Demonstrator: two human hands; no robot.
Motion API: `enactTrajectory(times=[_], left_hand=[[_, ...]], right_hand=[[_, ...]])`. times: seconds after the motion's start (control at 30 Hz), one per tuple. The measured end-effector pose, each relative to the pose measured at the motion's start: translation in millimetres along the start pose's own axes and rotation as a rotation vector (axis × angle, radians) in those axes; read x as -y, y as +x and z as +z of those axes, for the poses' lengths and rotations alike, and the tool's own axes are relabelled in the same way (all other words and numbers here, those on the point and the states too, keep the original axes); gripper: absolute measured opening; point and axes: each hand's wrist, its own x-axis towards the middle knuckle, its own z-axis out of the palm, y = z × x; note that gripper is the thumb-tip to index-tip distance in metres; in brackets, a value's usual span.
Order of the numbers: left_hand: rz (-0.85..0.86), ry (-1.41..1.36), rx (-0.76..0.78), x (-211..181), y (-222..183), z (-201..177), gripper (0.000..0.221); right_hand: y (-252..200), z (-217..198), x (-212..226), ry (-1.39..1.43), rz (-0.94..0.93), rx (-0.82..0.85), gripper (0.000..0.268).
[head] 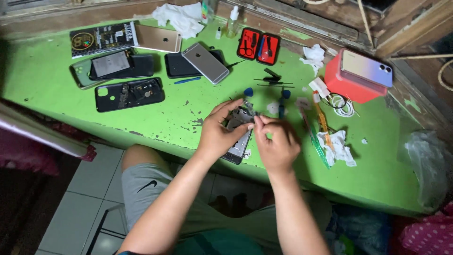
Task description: Cleaning a smartphone chassis and installing the motherboard components.
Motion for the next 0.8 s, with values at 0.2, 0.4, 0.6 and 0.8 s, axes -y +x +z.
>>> enactTrajectory(times=[0.2,0.4,0.6,0.8], left_hand=[[0.008,-0.091,0.012,10.4,-2.2,-4.4,0.071],[-0.053,-0.243,0.002,14.3,-3.9,-7.0,0.066],[-0.196,-0.674,0.031,23.7,0.1,-12.0,0.105],[-0.106,-0.706,0.085,17.6,-0.9,-20.9,0.112]], right_hand=[[11.0,6.3,25.4,0.040,0.143,0.059,0.038],[27.4,-4.2,23.1,0.524,0.656,0.420,0.016],[16.0,-32.4,-37.5,0.115,0.371,0.777,0.024],[10.3,-23.8,-31.1,-0.061,0.116,0.861,0.018]])
